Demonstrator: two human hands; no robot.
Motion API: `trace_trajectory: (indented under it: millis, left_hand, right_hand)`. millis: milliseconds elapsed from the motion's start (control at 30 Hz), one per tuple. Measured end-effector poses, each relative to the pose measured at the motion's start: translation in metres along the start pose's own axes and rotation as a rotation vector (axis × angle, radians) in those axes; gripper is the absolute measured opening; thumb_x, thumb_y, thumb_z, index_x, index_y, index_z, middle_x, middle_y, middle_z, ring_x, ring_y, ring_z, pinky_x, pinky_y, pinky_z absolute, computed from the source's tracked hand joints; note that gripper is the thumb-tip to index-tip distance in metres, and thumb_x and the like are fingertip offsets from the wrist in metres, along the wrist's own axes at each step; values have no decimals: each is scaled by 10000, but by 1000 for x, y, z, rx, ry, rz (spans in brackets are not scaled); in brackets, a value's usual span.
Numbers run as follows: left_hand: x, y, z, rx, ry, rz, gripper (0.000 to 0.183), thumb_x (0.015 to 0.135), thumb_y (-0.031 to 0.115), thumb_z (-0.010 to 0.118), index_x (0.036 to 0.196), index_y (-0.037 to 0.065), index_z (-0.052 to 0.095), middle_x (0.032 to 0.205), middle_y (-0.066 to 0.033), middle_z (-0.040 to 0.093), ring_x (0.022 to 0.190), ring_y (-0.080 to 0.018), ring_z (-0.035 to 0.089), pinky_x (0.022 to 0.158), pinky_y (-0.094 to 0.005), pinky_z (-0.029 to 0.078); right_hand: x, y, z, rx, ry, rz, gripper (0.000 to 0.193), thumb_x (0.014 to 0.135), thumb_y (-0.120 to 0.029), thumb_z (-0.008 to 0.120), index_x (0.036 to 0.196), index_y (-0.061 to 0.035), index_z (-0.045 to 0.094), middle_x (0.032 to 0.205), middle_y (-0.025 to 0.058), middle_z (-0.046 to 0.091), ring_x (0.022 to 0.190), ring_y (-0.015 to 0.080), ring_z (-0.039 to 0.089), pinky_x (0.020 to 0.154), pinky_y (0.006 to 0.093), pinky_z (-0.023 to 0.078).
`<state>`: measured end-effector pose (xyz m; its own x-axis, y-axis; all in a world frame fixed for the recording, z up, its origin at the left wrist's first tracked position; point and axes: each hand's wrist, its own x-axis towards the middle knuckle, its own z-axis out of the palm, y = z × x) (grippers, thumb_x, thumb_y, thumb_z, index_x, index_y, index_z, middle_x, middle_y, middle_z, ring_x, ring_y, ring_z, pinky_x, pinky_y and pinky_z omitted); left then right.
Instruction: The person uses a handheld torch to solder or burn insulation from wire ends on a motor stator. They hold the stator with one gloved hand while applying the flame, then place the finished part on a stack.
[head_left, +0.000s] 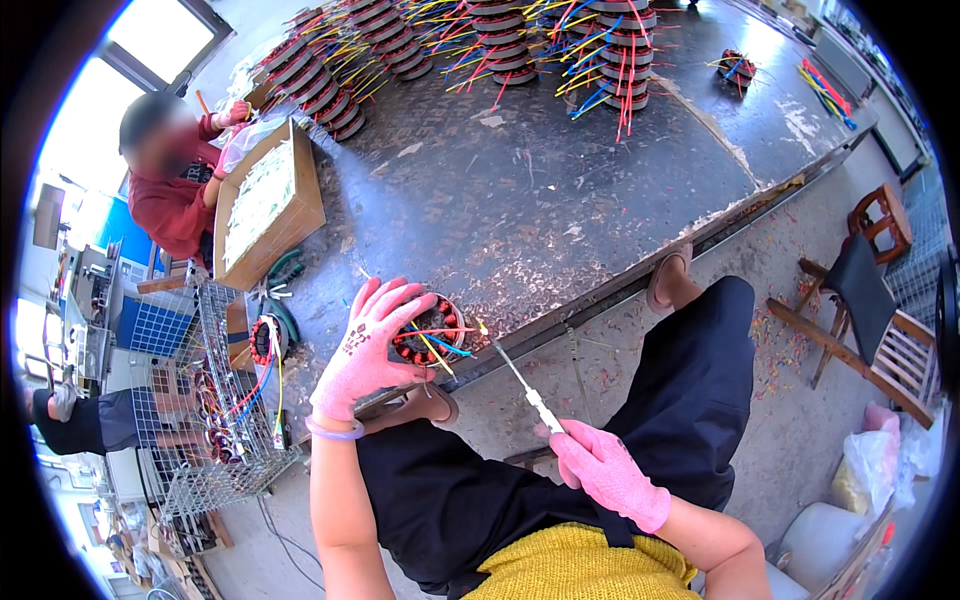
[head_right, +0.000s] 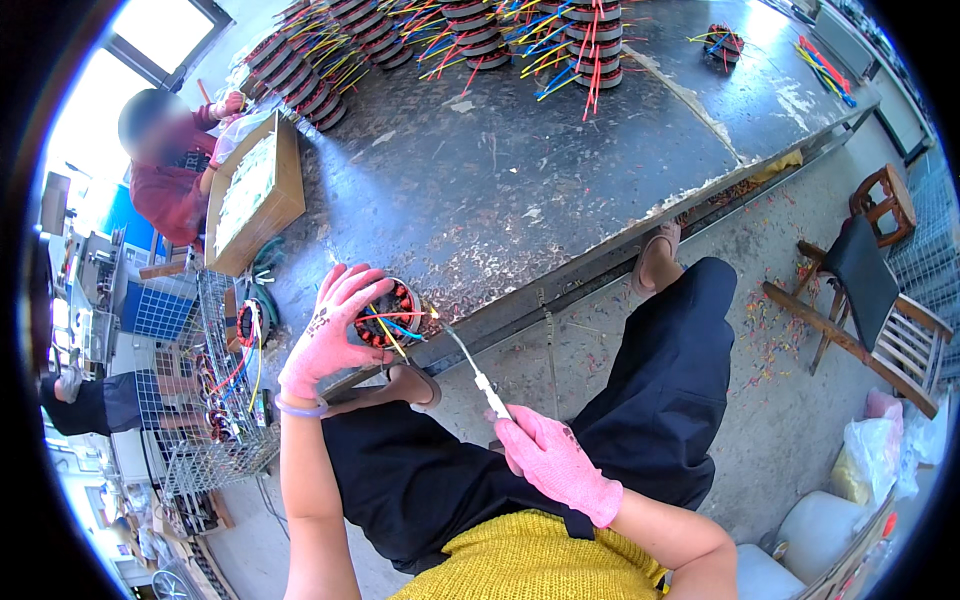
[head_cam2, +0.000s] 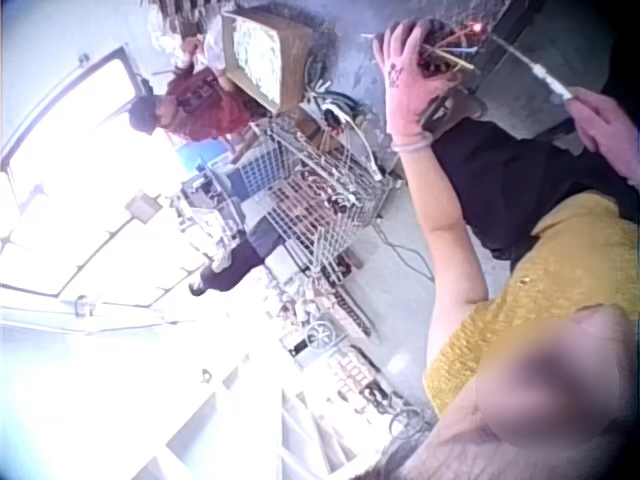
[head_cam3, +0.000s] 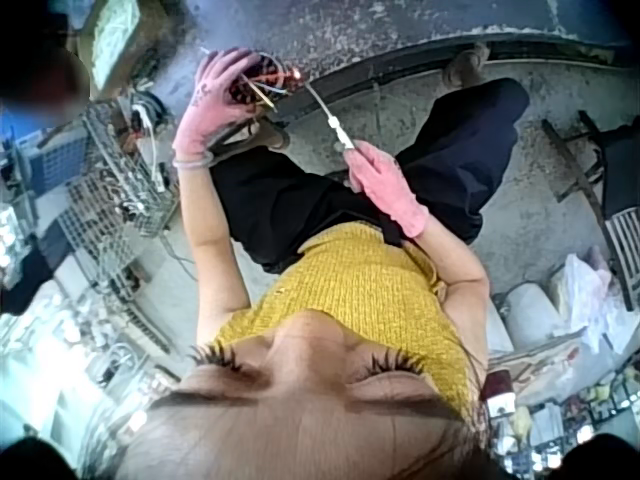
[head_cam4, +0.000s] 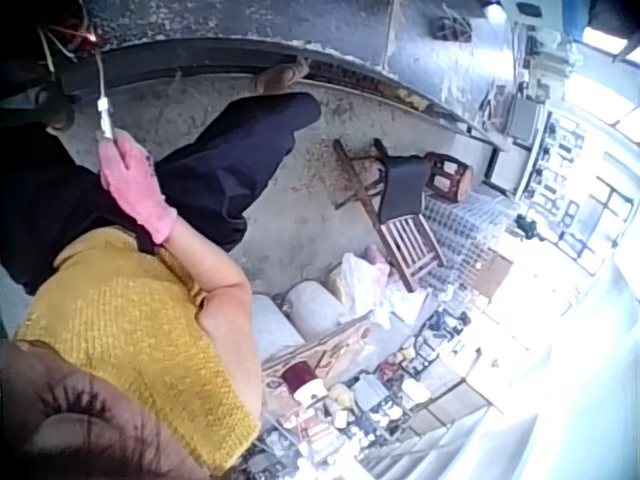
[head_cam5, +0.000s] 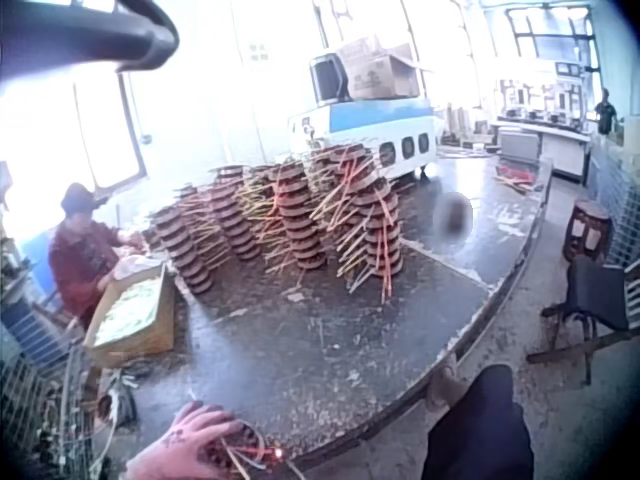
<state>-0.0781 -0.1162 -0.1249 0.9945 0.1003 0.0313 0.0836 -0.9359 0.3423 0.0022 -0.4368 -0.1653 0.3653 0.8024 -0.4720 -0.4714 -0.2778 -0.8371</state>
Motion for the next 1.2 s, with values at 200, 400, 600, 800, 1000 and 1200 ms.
trace_trajectory:
  millis: [200, 400, 600, 800, 1000, 1200]
  left_hand:
    - [0, -1, 0, 5, 0, 12, 934, 530, 277, 886, 1383, 114, 544, 1411, -100, 516, 1397, -325, 387, 1223, -510, 184]
    - [0, -2, 1, 2, -4, 7, 948, 524, 288, 886, 1391, 121, 541, 1414, -100, 515, 1401, -327, 385, 1224, -511, 176]
    - [0, -1, 0, 4, -9, 4, 942, 532, 293, 883, 1393, 122, 540, 1415, -102, 515, 1403, -326, 383, 1225, -512, 173]
    - [1, 0, 0, -11, 6, 5, 891, 546, 260, 877, 1366, 125, 555, 1396, -103, 522, 1393, -328, 391, 1224, -512, 178]
    - [0, 1, 0, -25, 14, 7, 877, 543, 238, 879, 1353, 132, 562, 1390, -101, 525, 1391, -324, 393, 1225, -511, 183]
    - [1, 1, -1, -24, 13, 6, 882, 539, 230, 881, 1355, 134, 561, 1393, -100, 523, 1393, -321, 392, 1225, -509, 184]
  right_hand:
    - [-1, -3, 0, 3, 1, 24, 336, 1035, -233, 483, 1230, 20, 588, 657, -2, 498, 581, 67, 463, 549, 263, 394]
    - [-3, -8, 1, -20, 3, 40, 343, 1035, -242, 484, 1233, 18, 588, 657, -4, 498, 581, 66, 460, 550, 261, 394]
    - [-1, -4, -1, -39, 10, 42, 348, 1036, -248, 487, 1241, 13, 589, 645, -10, 492, 581, 61, 460, 548, 255, 391]
    - [-1, -2, 0, -8, 6, 24, 350, 1034, -251, 488, 1241, 13, 590, 646, -5, 500, 582, 64, 465, 550, 257, 394]
    - [0, -1, -1, -22, -3, 9, 355, 1034, -251, 479, 1240, 16, 588, 648, 3, 503, 582, 71, 471, 555, 264, 401]
    - [-1, -5, -1, -46, 1, 29, 356, 1033, -250, 476, 1242, 16, 586, 645, 10, 505, 581, 79, 478, 561, 272, 410]
